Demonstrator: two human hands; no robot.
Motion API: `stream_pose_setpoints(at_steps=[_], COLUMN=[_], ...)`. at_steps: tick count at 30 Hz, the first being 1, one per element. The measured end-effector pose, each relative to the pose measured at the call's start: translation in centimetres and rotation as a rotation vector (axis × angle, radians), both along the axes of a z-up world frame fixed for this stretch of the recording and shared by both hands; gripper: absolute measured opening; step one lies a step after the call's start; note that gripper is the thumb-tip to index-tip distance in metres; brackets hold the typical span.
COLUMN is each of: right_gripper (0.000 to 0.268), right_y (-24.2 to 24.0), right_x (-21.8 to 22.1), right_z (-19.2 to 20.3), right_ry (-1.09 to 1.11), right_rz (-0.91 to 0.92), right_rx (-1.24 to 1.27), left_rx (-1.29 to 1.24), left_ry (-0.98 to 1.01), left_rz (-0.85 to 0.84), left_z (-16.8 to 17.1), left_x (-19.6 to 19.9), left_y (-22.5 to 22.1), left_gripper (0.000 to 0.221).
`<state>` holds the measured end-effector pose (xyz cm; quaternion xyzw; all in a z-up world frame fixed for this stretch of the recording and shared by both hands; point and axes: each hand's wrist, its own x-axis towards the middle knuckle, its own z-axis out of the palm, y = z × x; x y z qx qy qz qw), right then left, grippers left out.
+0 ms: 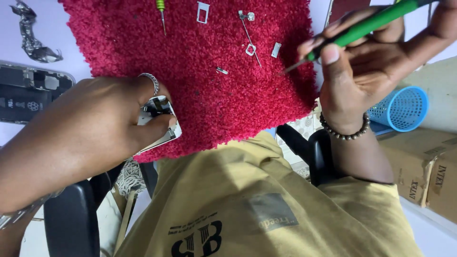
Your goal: A person uses a precision screwdriver to assemble or disassemble internal components of a smartphone on a repair mat.
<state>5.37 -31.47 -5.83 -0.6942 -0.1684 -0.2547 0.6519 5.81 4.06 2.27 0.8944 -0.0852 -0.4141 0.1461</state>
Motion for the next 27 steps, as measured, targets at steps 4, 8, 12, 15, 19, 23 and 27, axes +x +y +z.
stream_pose_setpoints(at_steps=[4, 8, 12, 15, 19, 23, 27], right_gripper=[0.065, 0.065, 0.066, 0.066, 0.066, 0.066, 0.067], right_y=[-0.33, -0.58, -0.74, -0.76, -0.84, -0.86, -0.84], right_x=[0.34, 0.76, 0.65, 0.37, 0.15, -0.02, -0.09], right_z=[-0.11, -0.25, -0.33, -0.26, -0.13, -0.02, 0.07], right_ry=[0.007, 0.011, 0.018, 0.022, 0.025, 0.03, 0.032], right_rz=[0.008, 0.01, 0.017, 0.024, 0.036, 0.048, 0.056], right_rx=[-0.002, -0.007, -0.009, -0.012, -0.017, -0.022, -0.029], left_rx=[0.003, -0.002, 0.019, 0.02, 0.037, 0.03, 0.016], left_ry=[-0.043, -0.046, -0.029, -0.03, 0.013, 0.016, -0.003], left_rz=[-0.029, -0.033, -0.035, -0.046, -0.011, -0.008, -0.04], left_z=[-0.57, -0.51, -0.44, -0.47, 0.08, 0.14, 0.02], left_x=[-0.28, -0.18, -0.09, -0.06, 0.1, 0.11, 0.03], left_y=[0.3, 0.19, 0.15, 0.17, -0.15, -0.16, 0.02], left_gripper=[0.05, 0.047, 0.048, 0.05, 0.049, 0.051, 0.048])
